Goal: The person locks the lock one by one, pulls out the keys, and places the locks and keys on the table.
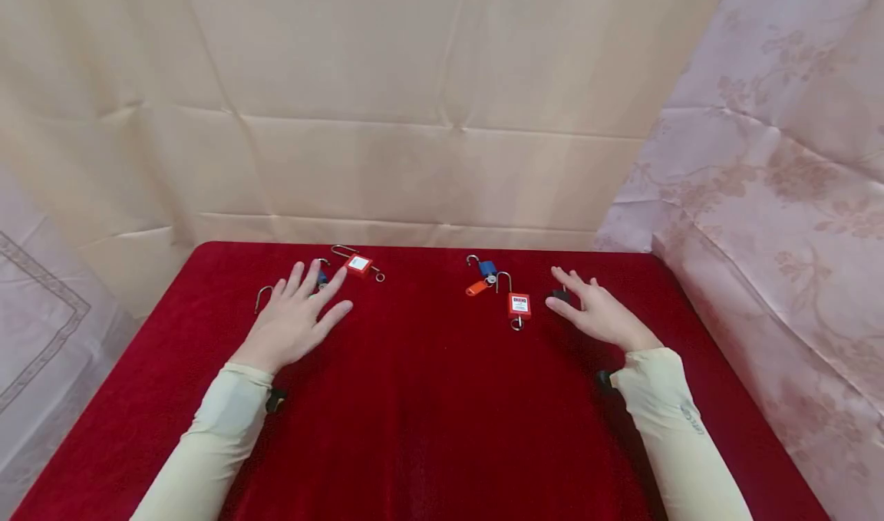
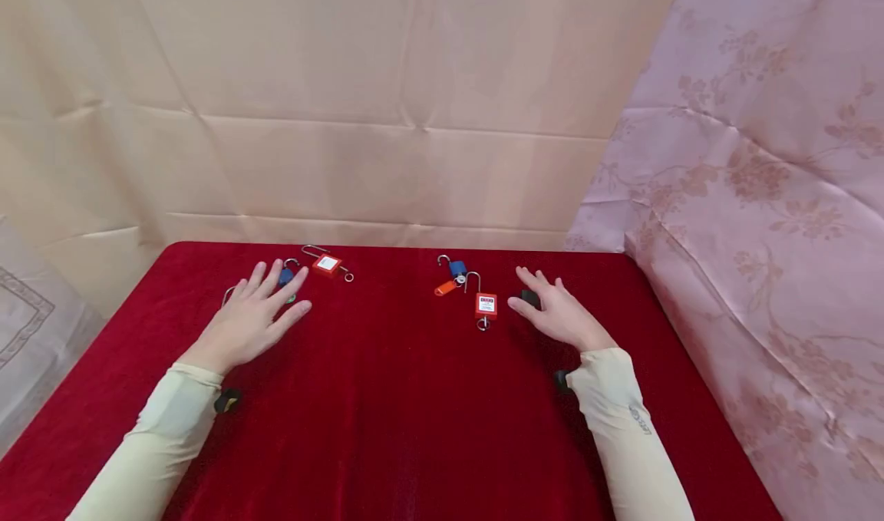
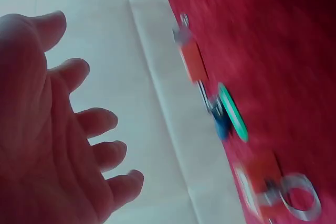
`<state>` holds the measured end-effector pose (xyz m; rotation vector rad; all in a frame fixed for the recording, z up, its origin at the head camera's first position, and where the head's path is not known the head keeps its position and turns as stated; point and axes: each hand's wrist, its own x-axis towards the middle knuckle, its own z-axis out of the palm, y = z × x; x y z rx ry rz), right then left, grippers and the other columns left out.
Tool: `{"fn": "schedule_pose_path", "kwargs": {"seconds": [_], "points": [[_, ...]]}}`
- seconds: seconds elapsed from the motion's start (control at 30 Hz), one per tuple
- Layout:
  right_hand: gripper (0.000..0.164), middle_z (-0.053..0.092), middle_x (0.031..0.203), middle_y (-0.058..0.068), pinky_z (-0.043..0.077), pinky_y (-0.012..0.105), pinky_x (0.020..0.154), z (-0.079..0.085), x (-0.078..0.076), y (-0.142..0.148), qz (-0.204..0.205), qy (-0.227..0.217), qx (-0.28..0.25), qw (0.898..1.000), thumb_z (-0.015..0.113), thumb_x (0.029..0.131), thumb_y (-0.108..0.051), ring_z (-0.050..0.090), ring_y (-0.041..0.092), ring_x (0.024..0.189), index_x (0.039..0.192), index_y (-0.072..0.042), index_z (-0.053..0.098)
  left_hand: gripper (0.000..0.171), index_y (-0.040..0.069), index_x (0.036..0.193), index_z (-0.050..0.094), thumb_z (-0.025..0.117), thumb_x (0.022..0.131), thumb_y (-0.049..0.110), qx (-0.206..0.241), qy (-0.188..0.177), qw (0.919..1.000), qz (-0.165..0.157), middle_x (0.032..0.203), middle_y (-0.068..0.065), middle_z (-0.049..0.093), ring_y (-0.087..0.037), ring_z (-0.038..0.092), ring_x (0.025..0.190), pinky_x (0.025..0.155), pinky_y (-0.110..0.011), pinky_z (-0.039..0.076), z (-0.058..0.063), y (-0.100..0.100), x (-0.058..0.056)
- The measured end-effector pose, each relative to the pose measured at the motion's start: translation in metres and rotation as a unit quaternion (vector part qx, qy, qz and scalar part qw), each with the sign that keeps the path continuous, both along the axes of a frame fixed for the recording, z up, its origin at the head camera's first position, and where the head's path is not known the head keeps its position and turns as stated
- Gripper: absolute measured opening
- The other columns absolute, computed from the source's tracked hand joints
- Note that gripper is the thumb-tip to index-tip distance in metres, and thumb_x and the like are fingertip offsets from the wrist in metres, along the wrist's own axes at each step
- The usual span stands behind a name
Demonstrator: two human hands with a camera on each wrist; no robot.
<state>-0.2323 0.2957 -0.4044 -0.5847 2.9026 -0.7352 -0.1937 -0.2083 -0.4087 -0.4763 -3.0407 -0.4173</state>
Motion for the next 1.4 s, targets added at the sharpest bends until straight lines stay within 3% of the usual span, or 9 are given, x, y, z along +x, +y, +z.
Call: {"fn": "schedule_pose_path", "kwargs": {"seconds": [0.17, 0.33, 0.5, 0.67, 0.93, 1.13, 1.3, 1.4], "points": [[0.064, 0.053, 0.143, 0.028, 0.040, 0.057, 0.108, -0.005, -0.016, -0.011, 0.001, -0.033, -0.049, 0.998, 0.068, 0.099, -0.028, 0.054, 0.042, 0.128, 0.148, 0.005, 0.045, 0.069, 0.015, 0.160, 0.033, 0.046, 0.104, 0.053, 0.033, 0.031, 0.9981, -0.041, 0.161, -0.023, 0.030, -0.045, 0.020, 0.150, 0.118, -0.060, 0.022, 0.002, 0.031, -0.010], [0.056, 0.056, 0.138, 0.030, 0.044, 0.054, 0.106, -0.015, -0.029, -0.022, -0.020, -0.104, -0.101, 0.989, 0.066, 0.099, -0.020, 0.056, 0.042, 0.126, 0.141, 0.012, 0.050, 0.069, 0.005, 0.155, 0.039, 0.056, 0.102, 0.045, 0.095, 0.010, 0.9924, -0.078, 0.154, -0.019, 0.045, -0.039, 0.042, 0.140, 0.112, -0.054, 0.037, 0.000, 0.061, -0.016], [0.055, 0.059, 0.134, 0.031, 0.050, 0.050, 0.099, -0.023, -0.037, -0.031, -0.038, -0.130, -0.108, 0.985, 0.067, 0.098, -0.019, 0.060, 0.041, 0.121, 0.139, 0.014, 0.050, 0.060, 0.004, 0.147, 0.051, 0.058, 0.102, 0.043, 0.118, -0.020, 0.9869, -0.108, 0.146, -0.016, 0.055, -0.034, 0.047, 0.137, 0.112, -0.049, 0.038, -0.006, 0.088, -0.022], [0.054, 0.060, 0.133, 0.030, 0.052, 0.049, 0.097, -0.024, -0.045, -0.038, -0.046, -0.139, -0.078, 0.986, 0.067, 0.097, -0.019, 0.061, 0.040, 0.118, 0.139, 0.012, 0.053, 0.053, 0.002, 0.141, 0.057, 0.061, 0.101, 0.036, 0.123, -0.041, 0.9825, -0.134, 0.139, -0.014, 0.059, -0.029, 0.053, 0.131, 0.110, -0.045, 0.041, -0.011, 0.106, -0.026], [0.052, 0.062, 0.127, 0.032, 0.047, 0.050, 0.102, -0.026, -0.053, -0.043, -0.015, -0.129, -0.041, 0.991, 0.070, 0.094, -0.014, 0.062, 0.040, 0.117, 0.132, 0.018, 0.055, 0.047, 0.000, 0.138, 0.058, 0.062, 0.101, 0.028, 0.164, -0.134, 0.9632, -0.165, 0.132, -0.016, 0.063, -0.028, 0.060, 0.121, 0.105, -0.044, 0.045, -0.007, 0.145, -0.038], [0.048, 0.067, 0.120, 0.029, 0.050, 0.048, 0.098, -0.023, -0.052, -0.047, -0.016, -0.145, -0.039, 0.989, 0.072, 0.093, -0.014, 0.065, 0.036, 0.108, 0.127, 0.017, 0.059, 0.043, 0.001, 0.135, 0.060, 0.063, 0.101, 0.028, 0.140, -0.157, 0.9634, -0.166, 0.127, -0.015, 0.066, -0.025, 0.061, 0.116, 0.103, -0.042, 0.046, -0.004, 0.170, -0.046], [0.034, 0.075, 0.100, 0.014, 0.051, 0.039, 0.086, -0.025, -0.052, -0.046, -0.013, -0.134, -0.018, 0.991, 0.075, 0.091, -0.018, 0.064, 0.023, 0.089, 0.113, 0.008, 0.072, 0.042, 0.003, 0.135, 0.061, 0.063, 0.101, 0.028, 0.137, -0.181, 0.9608, -0.160, 0.124, -0.011, 0.067, -0.021, 0.062, 0.108, 0.101, -0.041, 0.048, -0.003, 0.179, -0.046], [0.028, 0.075, 0.095, 0.006, 0.048, 0.036, 0.083, -0.023, -0.051, -0.047, -0.015, -0.129, 0.005, 0.992, 0.077, 0.090, -0.022, 0.060, 0.018, 0.086, 0.108, 0.000, 0.077, 0.041, 0.005, 0.134, 0.062, 0.063, 0.101, 0.029, 0.135, -0.189, 0.9602, -0.155, 0.122, -0.008, 0.068, -0.019, 0.062, 0.105, 0.100, -0.039, 0.049, -0.005, 0.182, -0.046]]}}
